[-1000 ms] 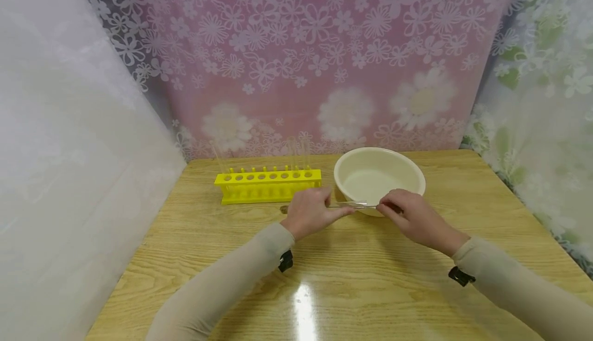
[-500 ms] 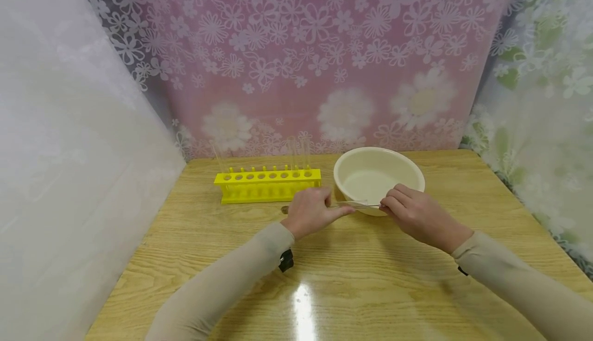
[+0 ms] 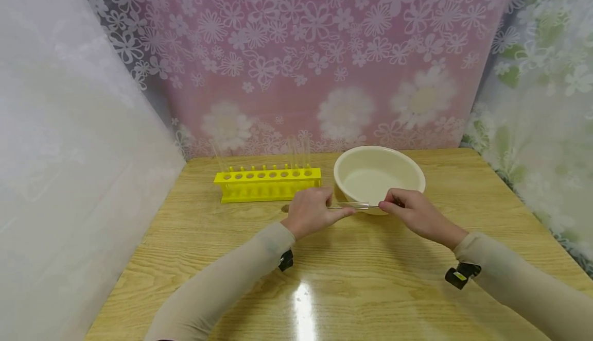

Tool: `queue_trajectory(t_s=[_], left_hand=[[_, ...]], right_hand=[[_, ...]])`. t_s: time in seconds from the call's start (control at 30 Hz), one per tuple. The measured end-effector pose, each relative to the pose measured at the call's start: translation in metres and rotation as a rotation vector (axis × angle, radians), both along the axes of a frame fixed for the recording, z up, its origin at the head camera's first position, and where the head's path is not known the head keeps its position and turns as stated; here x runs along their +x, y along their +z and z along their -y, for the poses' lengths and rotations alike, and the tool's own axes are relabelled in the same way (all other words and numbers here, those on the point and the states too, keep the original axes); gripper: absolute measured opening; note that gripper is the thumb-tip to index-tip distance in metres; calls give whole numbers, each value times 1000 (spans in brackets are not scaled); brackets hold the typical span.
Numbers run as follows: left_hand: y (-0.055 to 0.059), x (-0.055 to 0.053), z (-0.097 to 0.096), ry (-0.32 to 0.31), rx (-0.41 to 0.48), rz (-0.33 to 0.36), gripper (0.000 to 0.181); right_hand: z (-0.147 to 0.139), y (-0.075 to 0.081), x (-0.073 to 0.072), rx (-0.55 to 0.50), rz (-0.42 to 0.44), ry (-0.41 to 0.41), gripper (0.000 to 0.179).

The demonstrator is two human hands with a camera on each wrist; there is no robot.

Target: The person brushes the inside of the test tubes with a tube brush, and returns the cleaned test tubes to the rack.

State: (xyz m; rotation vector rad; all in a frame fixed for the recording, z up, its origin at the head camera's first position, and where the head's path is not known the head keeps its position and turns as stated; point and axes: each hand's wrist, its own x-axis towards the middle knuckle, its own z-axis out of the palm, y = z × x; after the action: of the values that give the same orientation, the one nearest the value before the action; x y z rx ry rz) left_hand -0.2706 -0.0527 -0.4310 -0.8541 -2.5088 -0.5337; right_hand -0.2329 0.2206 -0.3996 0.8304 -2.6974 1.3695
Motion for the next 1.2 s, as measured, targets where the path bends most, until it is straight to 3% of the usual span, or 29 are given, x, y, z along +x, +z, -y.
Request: queue_trajectory(t_s=[0.2, 0.27, 0.33, 0.37, 0.43, 0.57, 0.67, 0.73, 0.8, 0.87, 0.93, 1.07, 1.2], left_hand=[[0, 2, -2, 6, -38, -24, 56], [-1, 3, -2, 8, -48, -37, 55], [-2, 2, -2, 11, -54, -46, 55], [-3, 2, -2, 10, -53, -45, 55], [-4, 2, -1, 7, -46, -28, 55], [-4, 0, 1, 2, -24, 20, 55], [-4, -1, 2, 6, -12, 42, 56], [-3, 0, 2, 5, -9, 52, 56], [-3, 0, 1, -1, -8, 57, 56], [-3, 0, 1, -4, -6, 61, 56], [-3, 0, 1, -4, -7, 59, 56], [-2, 1, 1, 3, -7, 43, 56], [-1, 2, 1, 7, -6, 36, 57]], right_hand=[[3, 6, -3, -224, 520, -33, 33], [4, 8, -3, -258, 610, -43, 32], [5, 7, -2, -244, 593, -55, 32], [5, 5, -1, -209, 527, -58, 32], [4, 1, 1, -104, 297, -47, 29], [1, -9, 0, 191, -410, -11, 29], [-1, -12, -4, 303, -827, 44, 38], [-2, -12, -6, 330, -990, 83, 41], [-3, -11, -8, 334, -1051, 124, 39], [-3, -9, -8, 336, -1049, 143, 38], [-4, -8, -7, 336, -975, 144, 35], [-3, -7, -2, 251, -706, 116, 17], [-1, -6, 2, 114, -377, 84, 26]])
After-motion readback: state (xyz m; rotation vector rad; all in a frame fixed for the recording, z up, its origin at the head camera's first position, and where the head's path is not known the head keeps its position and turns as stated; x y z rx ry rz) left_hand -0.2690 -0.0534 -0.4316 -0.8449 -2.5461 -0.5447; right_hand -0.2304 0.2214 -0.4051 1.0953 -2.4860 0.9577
